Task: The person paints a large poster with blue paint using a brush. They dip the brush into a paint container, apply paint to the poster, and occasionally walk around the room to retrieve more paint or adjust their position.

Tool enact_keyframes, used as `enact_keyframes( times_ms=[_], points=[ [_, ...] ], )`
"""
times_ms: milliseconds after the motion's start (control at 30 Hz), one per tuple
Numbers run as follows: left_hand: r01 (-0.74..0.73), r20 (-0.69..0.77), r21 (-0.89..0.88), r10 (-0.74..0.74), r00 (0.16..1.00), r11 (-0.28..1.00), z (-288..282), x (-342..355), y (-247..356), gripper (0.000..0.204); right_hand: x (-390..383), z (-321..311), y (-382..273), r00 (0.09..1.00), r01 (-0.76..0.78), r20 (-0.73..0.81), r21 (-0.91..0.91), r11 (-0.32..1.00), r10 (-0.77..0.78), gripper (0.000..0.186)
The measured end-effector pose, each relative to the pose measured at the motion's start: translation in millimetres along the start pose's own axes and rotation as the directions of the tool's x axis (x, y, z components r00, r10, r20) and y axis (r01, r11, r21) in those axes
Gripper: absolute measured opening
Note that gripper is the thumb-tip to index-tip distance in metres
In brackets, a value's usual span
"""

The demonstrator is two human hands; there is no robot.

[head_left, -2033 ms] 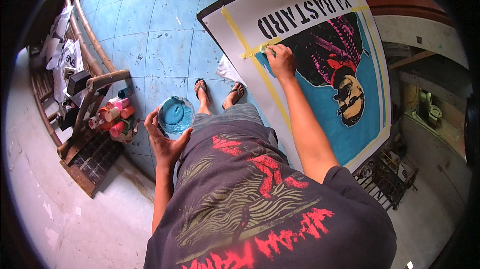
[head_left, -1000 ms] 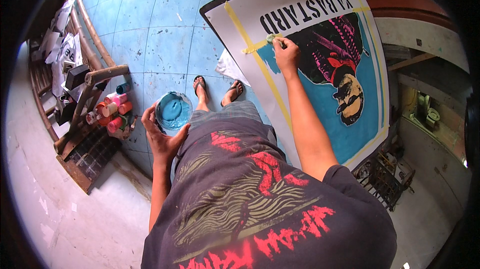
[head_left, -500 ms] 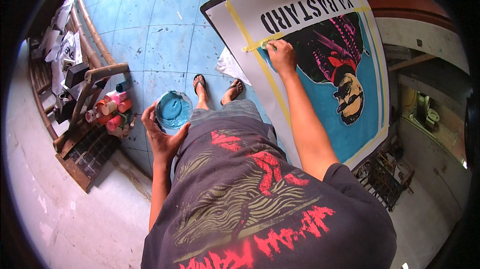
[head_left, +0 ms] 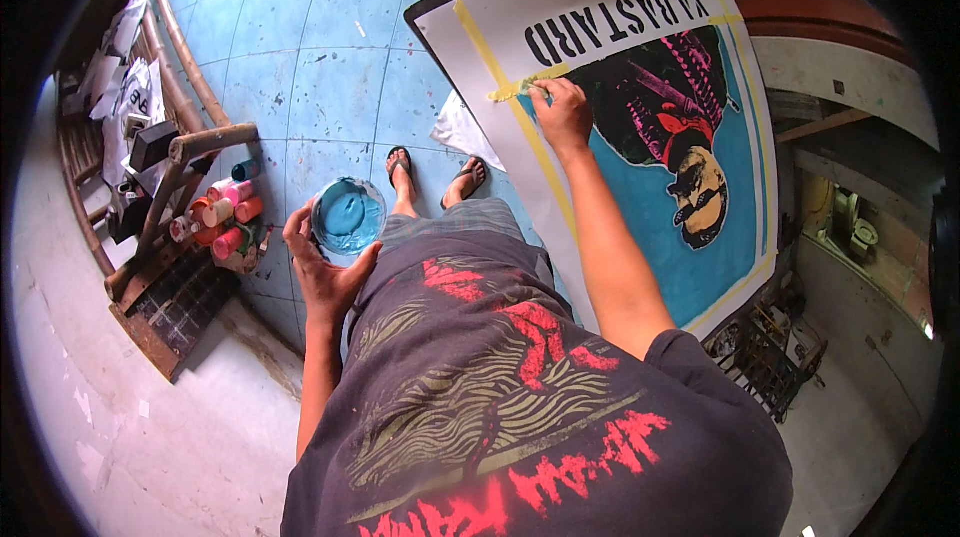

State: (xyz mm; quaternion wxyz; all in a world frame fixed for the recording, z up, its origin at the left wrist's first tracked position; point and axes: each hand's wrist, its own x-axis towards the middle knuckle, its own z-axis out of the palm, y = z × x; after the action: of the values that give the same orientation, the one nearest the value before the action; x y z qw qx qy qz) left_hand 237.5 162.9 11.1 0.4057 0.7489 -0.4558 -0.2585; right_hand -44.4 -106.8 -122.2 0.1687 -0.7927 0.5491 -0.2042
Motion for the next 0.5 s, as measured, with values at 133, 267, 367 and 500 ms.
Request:
enact_keyframes(
  times_ms=[133, 267, 367, 500],
  points=[
    [0.015, 0.002, -0.001, -0.015, 1.0, 1.0, -0.9, -0.6, 2.6, 0.093, -2.3, 4.8, -3.5, 0.998, 0.023, 0.06, -0.071, 0.997, -0.019, 0.018],
    [0.01, -0.004, 0.015, -0.01, 1.0, 1.0, -1.1, -2.9, -1.2, 0.093, -1.2, 5.9, -2.2, 1.0, 0.027, 0.01, -0.078, 0.997, -0.027, 0.017],
    [0.015, -0.005, 0.003, -0.015, 1.0, 1.0, -1.7, -3.1, -0.9, 0.094, -1.7, 8.3, -3.5, 1.0, 0.021, 0.023, -0.072, 0.997, -0.019, 0.017],
    [0.016, -0.001, 0.007, -0.016, 1.0, 1.0, -2.1, -3.9, -1.1, 0.093, -4.5, 11.7, -4.9, 1.0, 0.018, 0.023, -0.084, 0.996, -0.016, 0.017]
  ],
)
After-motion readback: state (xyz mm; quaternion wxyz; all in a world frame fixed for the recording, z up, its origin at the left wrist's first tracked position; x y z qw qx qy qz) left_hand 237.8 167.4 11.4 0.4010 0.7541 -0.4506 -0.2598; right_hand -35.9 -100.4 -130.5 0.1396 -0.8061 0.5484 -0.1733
